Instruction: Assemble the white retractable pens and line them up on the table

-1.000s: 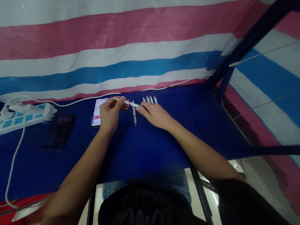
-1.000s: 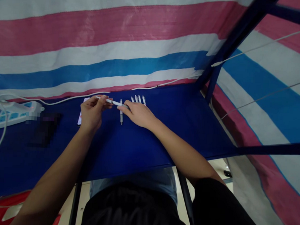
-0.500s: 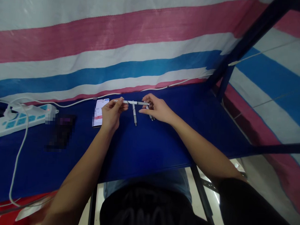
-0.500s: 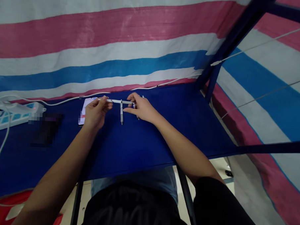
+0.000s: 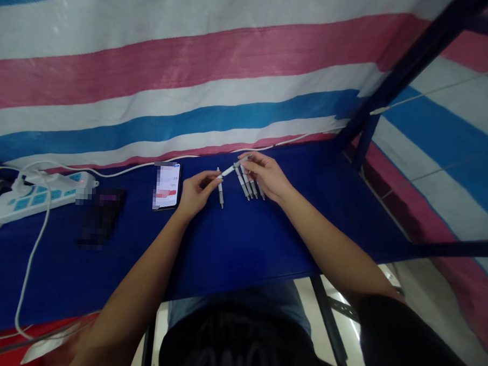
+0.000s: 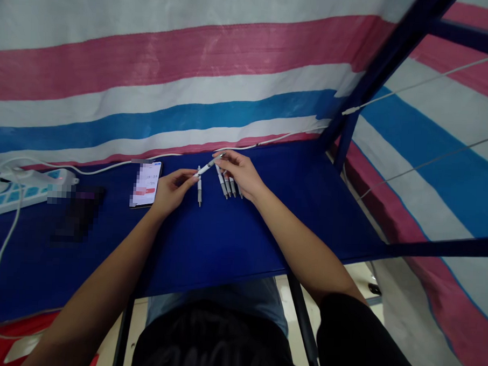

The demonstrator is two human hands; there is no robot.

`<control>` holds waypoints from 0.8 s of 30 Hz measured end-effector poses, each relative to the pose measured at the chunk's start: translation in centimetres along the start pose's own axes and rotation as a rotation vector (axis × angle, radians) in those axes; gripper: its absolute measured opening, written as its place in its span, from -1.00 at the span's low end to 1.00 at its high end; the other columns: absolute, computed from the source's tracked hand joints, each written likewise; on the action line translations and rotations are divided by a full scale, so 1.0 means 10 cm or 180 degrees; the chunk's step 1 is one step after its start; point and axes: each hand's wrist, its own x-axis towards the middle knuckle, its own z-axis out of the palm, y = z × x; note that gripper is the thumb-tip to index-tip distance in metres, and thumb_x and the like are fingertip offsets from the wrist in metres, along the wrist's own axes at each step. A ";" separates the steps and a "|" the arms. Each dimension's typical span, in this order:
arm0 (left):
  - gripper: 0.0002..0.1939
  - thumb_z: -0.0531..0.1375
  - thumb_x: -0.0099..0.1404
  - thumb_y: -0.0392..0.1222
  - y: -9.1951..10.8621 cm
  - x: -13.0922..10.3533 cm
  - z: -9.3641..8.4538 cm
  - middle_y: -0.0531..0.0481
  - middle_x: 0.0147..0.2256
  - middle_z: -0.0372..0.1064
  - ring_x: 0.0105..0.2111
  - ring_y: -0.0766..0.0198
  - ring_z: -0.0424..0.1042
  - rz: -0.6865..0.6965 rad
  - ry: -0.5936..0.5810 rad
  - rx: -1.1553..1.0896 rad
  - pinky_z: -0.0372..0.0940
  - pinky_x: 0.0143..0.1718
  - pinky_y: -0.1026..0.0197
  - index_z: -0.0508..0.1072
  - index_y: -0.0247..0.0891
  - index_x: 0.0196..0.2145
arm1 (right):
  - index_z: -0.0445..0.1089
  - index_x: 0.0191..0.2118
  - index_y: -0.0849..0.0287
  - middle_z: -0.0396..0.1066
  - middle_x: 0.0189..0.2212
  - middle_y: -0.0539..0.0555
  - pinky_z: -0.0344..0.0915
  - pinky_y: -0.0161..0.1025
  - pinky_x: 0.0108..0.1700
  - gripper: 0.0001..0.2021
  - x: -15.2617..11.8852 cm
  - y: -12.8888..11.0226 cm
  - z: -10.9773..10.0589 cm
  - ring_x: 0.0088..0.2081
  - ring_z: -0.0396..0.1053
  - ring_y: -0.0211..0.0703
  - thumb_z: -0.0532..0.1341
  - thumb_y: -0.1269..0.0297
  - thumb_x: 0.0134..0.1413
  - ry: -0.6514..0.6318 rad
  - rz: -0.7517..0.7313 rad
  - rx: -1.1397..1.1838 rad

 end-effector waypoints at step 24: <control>-0.47 0.10 0.55 0.32 0.03 -0.03 0.02 0.02 -0.45 0.30 -0.43 0.20 0.27 0.0178 -0.0391 0.0041 0.23 -0.30 0.15 0.60 -0.14 -0.25 | 0.25 0.05 0.02 0.50 0.05 0.14 0.41 -0.17 -0.16 -0.76 -0.09 -0.04 0.18 -0.27 0.41 -0.20 0.23 0.08 0.42 -0.0154 -0.0917 -0.0794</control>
